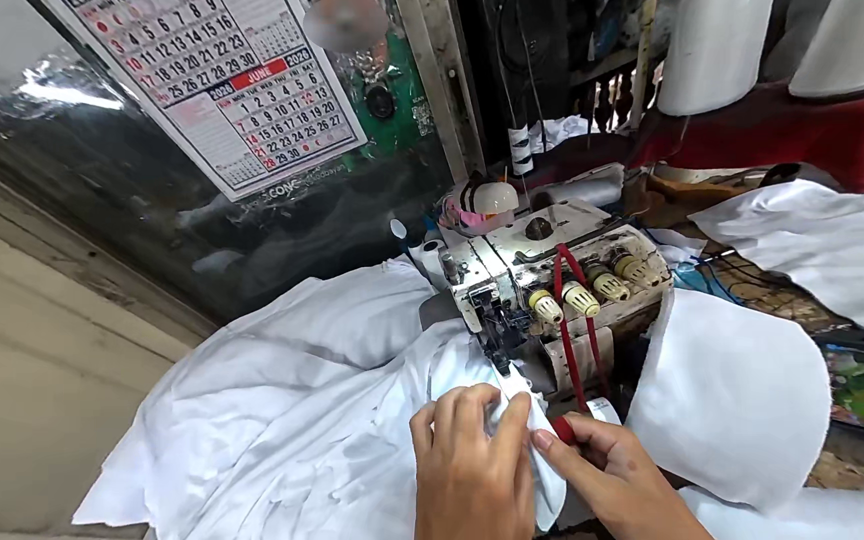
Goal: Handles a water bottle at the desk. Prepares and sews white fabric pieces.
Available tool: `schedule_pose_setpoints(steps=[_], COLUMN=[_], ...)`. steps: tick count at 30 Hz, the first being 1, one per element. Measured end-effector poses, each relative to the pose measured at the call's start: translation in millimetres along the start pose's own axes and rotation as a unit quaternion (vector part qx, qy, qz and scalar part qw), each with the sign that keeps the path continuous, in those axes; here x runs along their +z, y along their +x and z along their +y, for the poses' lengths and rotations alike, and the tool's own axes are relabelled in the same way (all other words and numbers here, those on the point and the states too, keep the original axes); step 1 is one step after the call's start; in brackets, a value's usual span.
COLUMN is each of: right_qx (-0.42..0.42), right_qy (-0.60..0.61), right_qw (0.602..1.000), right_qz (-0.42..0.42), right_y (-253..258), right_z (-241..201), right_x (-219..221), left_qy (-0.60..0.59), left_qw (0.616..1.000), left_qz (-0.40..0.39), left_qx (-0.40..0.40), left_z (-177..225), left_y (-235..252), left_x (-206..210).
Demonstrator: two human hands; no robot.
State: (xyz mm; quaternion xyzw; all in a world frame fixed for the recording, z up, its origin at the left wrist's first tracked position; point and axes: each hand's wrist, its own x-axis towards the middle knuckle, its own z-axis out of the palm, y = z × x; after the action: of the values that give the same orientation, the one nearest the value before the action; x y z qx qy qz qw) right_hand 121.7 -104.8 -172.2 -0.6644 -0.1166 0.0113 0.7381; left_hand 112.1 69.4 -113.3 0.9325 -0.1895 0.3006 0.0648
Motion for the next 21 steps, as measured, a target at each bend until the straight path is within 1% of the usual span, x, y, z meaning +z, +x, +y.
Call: schedule_pose_setpoints(steps=[3, 6, 9, 11, 13, 14, 15, 17, 18, 19, 21], right_qx=[0.007, 0.058, 0.1, 0.106, 0.105, 0.092, 0.062, -0.05, -0.102, -0.143, -0.184], right_qy=[0.011, 0.007, -0.001, 0.003, -0.032, -0.076, -0.141, -0.27, -0.311, -0.342, -0.402], right_qw=[0.999, 0.995, 0.991, 0.99, 0.991, 0.991, 0.986, 0.954, 0.934, 0.917, 0.891], right_qz=[0.038, 0.077, 0.09, 0.089, 0.07, 0.06, 0.065, 0.124, 0.147, 0.151, 0.104], right_y=[22, 41, 48, 49, 48, 46, 42, 31, 28, 28, 36], right_z=[-5, -9, -9, -7, -7, -9, -14, -30, -41, -52, -71], right_x=[12, 20, 26, 27, 21, 17, 13, 8, 10, 16, 36], left_qy=[0.011, -0.064, -0.129, -0.145, -0.159, -0.167, -0.178, -0.205, -0.221, -0.236, -0.238], left_qw=[0.999, 0.997, 0.986, 0.981, 0.977, 0.974, 0.972, 0.965, 0.96, 0.955, 0.956], left_qz=[-0.019, -0.001, 0.018, 0.03, 0.025, 0.026, 0.029, 0.041, 0.044, 0.042, 0.026], left_qx=[-0.028, -0.051, -0.102, -0.123, -0.141, -0.148, -0.153, -0.16, -0.166, -0.172, -0.168], left_z=[-2, -10, -27, -39, -46, -48, -51, -61, -66, -71, -80], left_y=[20, 26, 10, -7, -24, -33, -42, -60, -68, -73, -73], left_x=[-7, -35, -52, -50, -53, -58, -64, -72, -72, -69, -61])
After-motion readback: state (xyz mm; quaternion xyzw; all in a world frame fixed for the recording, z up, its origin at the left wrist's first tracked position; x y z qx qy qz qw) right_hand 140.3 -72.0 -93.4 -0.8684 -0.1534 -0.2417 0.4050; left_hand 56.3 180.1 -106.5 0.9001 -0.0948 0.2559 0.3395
